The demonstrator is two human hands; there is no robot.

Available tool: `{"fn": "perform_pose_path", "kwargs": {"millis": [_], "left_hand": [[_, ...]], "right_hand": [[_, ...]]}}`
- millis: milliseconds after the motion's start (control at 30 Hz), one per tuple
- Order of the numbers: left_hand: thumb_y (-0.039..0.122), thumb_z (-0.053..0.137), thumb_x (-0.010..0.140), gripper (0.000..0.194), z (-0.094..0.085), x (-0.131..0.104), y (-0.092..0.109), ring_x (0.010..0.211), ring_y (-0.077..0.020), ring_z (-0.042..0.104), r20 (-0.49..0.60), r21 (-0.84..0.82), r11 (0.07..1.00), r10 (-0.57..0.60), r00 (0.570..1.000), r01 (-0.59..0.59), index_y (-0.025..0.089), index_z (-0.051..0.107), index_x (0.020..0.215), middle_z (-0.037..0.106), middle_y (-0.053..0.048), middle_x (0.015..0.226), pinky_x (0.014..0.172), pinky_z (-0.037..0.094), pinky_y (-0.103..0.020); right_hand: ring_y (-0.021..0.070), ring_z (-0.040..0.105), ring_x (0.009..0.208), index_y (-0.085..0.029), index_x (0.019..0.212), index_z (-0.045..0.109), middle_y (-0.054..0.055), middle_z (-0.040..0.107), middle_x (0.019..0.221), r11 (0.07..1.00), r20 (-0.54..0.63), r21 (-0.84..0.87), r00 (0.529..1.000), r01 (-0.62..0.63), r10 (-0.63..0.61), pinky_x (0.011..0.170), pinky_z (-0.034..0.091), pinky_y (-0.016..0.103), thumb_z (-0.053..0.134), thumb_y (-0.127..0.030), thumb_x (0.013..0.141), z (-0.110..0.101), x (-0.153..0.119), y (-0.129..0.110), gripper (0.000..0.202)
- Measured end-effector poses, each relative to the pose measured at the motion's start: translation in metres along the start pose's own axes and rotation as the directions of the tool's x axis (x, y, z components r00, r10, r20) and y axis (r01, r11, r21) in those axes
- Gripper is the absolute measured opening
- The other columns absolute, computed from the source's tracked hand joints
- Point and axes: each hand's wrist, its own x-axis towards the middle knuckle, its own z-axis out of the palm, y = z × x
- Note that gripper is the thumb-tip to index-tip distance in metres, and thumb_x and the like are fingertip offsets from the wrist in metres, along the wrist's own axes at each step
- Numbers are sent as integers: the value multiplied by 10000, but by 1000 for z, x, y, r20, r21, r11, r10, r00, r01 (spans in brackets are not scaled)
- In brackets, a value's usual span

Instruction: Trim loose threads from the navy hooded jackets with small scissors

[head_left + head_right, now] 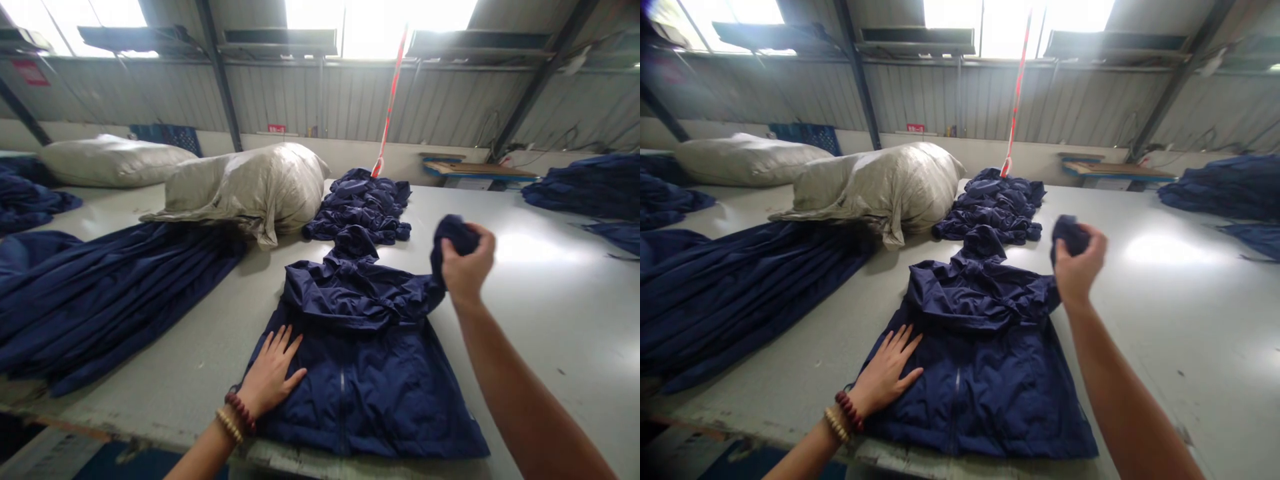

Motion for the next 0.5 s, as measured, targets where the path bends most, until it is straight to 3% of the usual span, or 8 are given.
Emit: {"fn": "perform_pose_path", "kwargs": {"millis": [67, 133, 200, 267, 300, 367, 433, 500], "left_hand": [[591, 560, 1022, 745, 0, 0, 0, 1630, -386, 274, 3, -18, 1000, -7, 1000, 7, 225, 427, 1658, 320, -179, 1750, 1298, 281, -618], [593, 571, 1019, 746, -2, 1, 0, 1631, -383, 273, 9, -43, 999, -10, 1000, 11, 218, 439, 1650, 325, -185, 1746, 1301, 280, -619], [571, 588, 1016, 728, -4, 1, -2, 1627, -381, 287, 15, -72, 997, -17, 1000, 18, 204, 463, 1633, 343, -190, 1737, 1301, 286, -625], [511, 598, 1022, 679, -6, 0, -4, 1615, -370, 322, 9, -109, 994, -31, 999, 32, 191, 489, 1611, 376, -190, 1721, 1297, 306, -623], [473, 596, 1027, 648, -8, 0, -5, 1605, -360, 348, -1, -131, 991, -40, 999, 39, 187, 500, 1600, 400, -187, 1709, 1293, 323, -617], [421, 586, 1036, 587, -15, -1, -7, 1580, -339, 403, -40, -175, 983, -58, 998, 50, 195, 523, 1575, 468, -171, 1672, 1284, 357, -605], [411, 572, 1047, 536, -24, -3, -8, 1555, -325, 448, -90, -202, 978, -77, 993, 57, 216, 552, 1546, 543, -146, 1620, 1276, 383, -596], [422, 559, 1057, 498, -33, -6, -8, 1539, -317, 472, -133, -208, 976, -98, 986, 69, 238, 577, 1520, 593, -120, 1577, 1268, 407, -586]], "right_hand": [[328, 515, 1424, -260, 1515, 478, 131, 556, 1514, 949, 276, 279, 934, 149, -228, 1268, 368, 527, 659, -424, 977, 25, -41, -70, 591], [354, 497, 1471, -289, 1556, 488, 120, 559, 1555, 855, 621, 497, 626, 151, -471, 1261, 390, 560, 821, -434, 862, 39, -95, -118, 782], [376, 542, 1445, -288, 1602, 473, 139, 535, 1602, 808, 763, 589, 317, 21, -564, 1181, 491, 571, 911, -477, 774, 44, -142, -138, 955], [328, 674, 1296, -298, 1592, 505, 123, 612, 1540, 777, 783, 616, 202, -128, -588, 1066, 589, 516, 872, -473, 836, 45, -166, -133, 858], [300, 716, 1220, -296, 1549, 560, 108, 666, 1477, 766, 782, 619, 228, -174, -580, 1027, 610, 489, 832, -457, 883, 47, -167, -125, 737], [262, 751, 1119, -276, 1401, 686, 78, 753, 1328, 791, 785, 580, 392, -194, -480, 1004, 614, 454, 761, -428, 944, 58, -149, -100, 487], [242, 762, 1051, -250, 1252, 751, 68, 792, 1203, 884, 777, 431, 572, -180, -262, 996, 606, 425, 704, -420, 974, 79, -114, -72, 330], [246, 762, 1019, -217, 1208, 749, 88, 799, 1149, 959, 729, 199, 684, -201, -8, 993, 596, 424, 645, -418, 994, 108, -73, -44, 312]]}}
